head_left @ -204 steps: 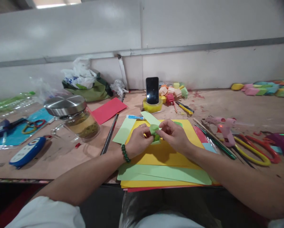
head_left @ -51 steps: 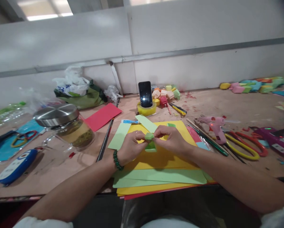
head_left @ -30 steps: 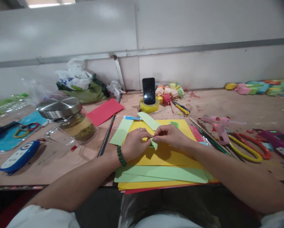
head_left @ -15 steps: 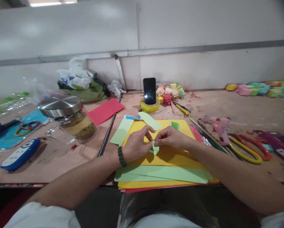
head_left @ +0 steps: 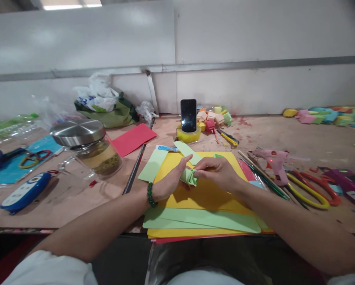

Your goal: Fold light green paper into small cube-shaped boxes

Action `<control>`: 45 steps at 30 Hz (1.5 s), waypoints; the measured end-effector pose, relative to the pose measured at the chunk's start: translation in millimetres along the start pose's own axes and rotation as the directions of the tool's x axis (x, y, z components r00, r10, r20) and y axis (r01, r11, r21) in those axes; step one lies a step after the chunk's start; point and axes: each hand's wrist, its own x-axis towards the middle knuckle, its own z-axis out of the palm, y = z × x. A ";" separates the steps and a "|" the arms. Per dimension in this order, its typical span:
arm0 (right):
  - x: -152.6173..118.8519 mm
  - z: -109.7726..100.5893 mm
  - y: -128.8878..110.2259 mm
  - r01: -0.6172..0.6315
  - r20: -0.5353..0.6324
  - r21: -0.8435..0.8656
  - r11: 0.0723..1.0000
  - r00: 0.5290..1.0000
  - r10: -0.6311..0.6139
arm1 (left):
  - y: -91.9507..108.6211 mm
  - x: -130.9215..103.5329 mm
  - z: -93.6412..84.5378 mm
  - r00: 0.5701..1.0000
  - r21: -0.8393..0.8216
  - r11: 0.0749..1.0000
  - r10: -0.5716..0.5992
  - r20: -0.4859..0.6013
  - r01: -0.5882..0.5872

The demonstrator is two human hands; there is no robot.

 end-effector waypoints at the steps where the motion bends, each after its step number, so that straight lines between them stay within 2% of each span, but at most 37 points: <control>1: -1.0 0.0 -0.2 0.048 0.000 -0.062 0.997 0.999 -0.048 | -0.1 -0.9 0.5 1.000 0.014 1.000 0.012 -0.002 -0.012; 4: -3.6 0.5 0.1 0.243 0.012 -0.248 0.938 0.969 -0.247 | 0.9 -2.8 1.2 1.000 0.039 0.999 0.029 0.001 -0.029; 7: -6.1 2.6 1.2 0.440 0.020 -0.483 0.757 0.869 -0.494 | 1.8 -3.4 2.1 1.000 0.004 1.000 -0.004 0.029 0.004; 9: -8.2 4.4 1.3 0.479 0.047 -0.597 0.644 0.822 -0.568 | 1.9 -3.6 3.0 0.998 -0.020 0.999 -0.031 0.062 0.032; 11: -10.2 6.0 0.9 0.475 0.061 -0.623 0.621 0.822 -0.567 | 2.1 -3.9 3.9 0.996 -0.027 0.998 -0.046 0.071 0.048; 16: -12.3 7.2 0.7 0.405 0.022 -0.548 0.732 0.882 -0.471 | 4.3 -5.4 5.3 0.997 -0.032 0.998 -0.059 0.055 0.061; 18: -12.2 6.9 1.0 0.379 0.012 -0.548 0.746 0.895 -0.445 | 4.4 -5.8 5.3 0.996 -0.031 0.997 -0.065 0.064 0.067; 20: -11.9 6.1 1.1 0.387 0.014 -0.588 0.710 0.883 -0.470 | 3.3 -5.8 5.2 0.996 -0.020 0.998 -0.062 0.069 0.064; 24: -11.9 4.4 -0.4 0.437 0.041 -0.678 0.592 0.826 -0.562 | 0.2 -4.6 4.9 0.993 -0.023 0.998 -0.059 0.105 0.061; 31: -12.5 4.8 -5.2 0.454 0.048 -0.713 0.534 0.792 -0.609 | 0.9 -4.8 0.9 0.976 -0.053 0.996 -0.061 0.210 0.074; 36: -11.8 5.0 -5.1 0.451 0.102 -0.756 0.474 0.797 -0.596 | -1.2 -5.0 -0.4 0.972 -0.112 0.992 -0.035 0.234 0.063; 41: -12.7 6.1 -5.4 0.436 0.131 -0.802 0.408 0.795 -0.592 | -2.0 -3.4 0.1 0.955 -0.136 0.985 -0.058 0.290 0.102; 43: -12.9 6.1 -3.9 0.424 0.129 -0.799 0.426 0.813 -0.568 | -1.8 -2.9 -0.1 0.950 -0.125 0.986 -0.071 0.305 0.114; 45: -13.0 6.0 -1.2 0.404 0.135 -0.783 0.473 0.852 -0.505 | -1.5 -2.8 -0.7 0.944 -0.090 0.988 -0.093 0.316 0.127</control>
